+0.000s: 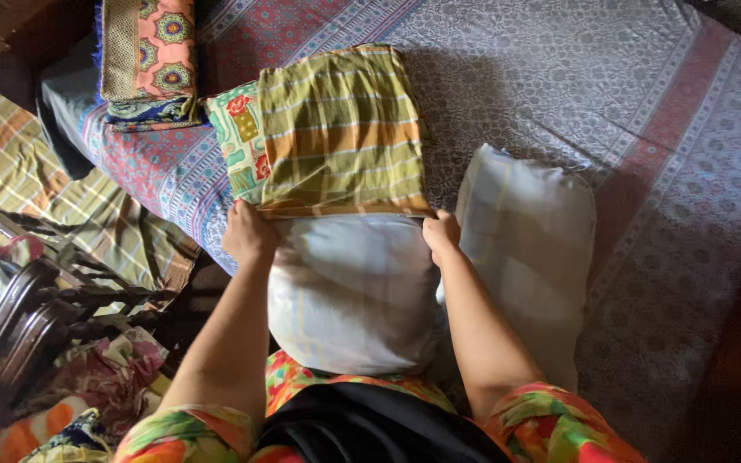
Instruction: The person wraps a white cotton bale with a patterned cloth, folding the edges over and tying the cloth securely. They repeat this process with a second cotton bale, ensuring each is neatly wrapped and placed on the bed.
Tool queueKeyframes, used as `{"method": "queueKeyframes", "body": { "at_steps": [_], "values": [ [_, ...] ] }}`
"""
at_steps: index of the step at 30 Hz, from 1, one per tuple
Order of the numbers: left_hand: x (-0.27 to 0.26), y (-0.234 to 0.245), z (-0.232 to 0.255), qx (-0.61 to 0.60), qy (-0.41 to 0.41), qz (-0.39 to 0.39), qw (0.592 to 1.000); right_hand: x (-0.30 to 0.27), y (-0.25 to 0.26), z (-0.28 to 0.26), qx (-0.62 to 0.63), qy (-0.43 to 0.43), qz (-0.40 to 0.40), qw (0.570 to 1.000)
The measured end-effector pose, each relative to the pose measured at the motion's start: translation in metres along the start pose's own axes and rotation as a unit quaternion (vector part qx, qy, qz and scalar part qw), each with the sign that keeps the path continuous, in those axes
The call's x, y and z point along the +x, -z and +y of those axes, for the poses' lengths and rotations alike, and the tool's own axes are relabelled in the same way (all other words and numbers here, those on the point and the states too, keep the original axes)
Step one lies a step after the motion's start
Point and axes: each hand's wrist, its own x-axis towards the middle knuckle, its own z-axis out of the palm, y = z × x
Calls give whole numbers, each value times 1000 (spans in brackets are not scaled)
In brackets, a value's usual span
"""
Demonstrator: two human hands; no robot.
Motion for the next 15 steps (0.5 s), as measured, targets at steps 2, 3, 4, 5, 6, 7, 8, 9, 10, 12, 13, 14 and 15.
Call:
{"method": "queueKeyframes", "body": {
  "at_steps": [2, 3, 4, 5, 6, 7, 8, 9, 10, 12, 13, 14, 15],
  "values": [
    [-2, 12, -11, 35, 36, -73, 996, -7, 5, -5, 88, -33, -27, 995],
    [-4, 15, -17, 54, 54, -109, 991, -9, 8, -6, 132, -49, -42, 989],
    [-6, 16, -25, 61, 53, -109, 991, -11, 11, -7, 159, -51, -53, 985],
    [-10, 19, -38, 69, 54, -109, 990, -11, 12, -7, 186, -52, -66, 979],
    [-15, 18, -48, 77, 54, -109, 990, -11, 13, -6, 212, -53, -79, 973],
    [-20, 16, -54, 90, 47, -119, 988, -11, 13, -6, 235, -61, -88, 966],
    [-25, 15, -58, 103, 40, -130, 985, -11, 12, -6, 258, -69, -97, 959],
    [-30, 14, -59, 116, 33, -140, 983, -10, 12, -7, 280, -78, -106, 951],
    [-34, 12, -58, 118, 29, -140, 983, -8, 13, -7, 300, -106, -113, 941],
    [-41, 12, -52, 124, 23, -138, 982, -6, 14, -5, 337, -162, -129, 919],
    [-43, 14, -49, 132, 18, -140, 981, -5, 12, -2, 345, -156, -128, 917],
    [-43, 17, -46, 140, 13, -141, 980, -4, 12, 3, 353, -151, -128, 915],
    [-41, 20, -43, 147, 7, -143, 979, -1, 13, 9, 360, -145, -126, 913]
  ]
}}
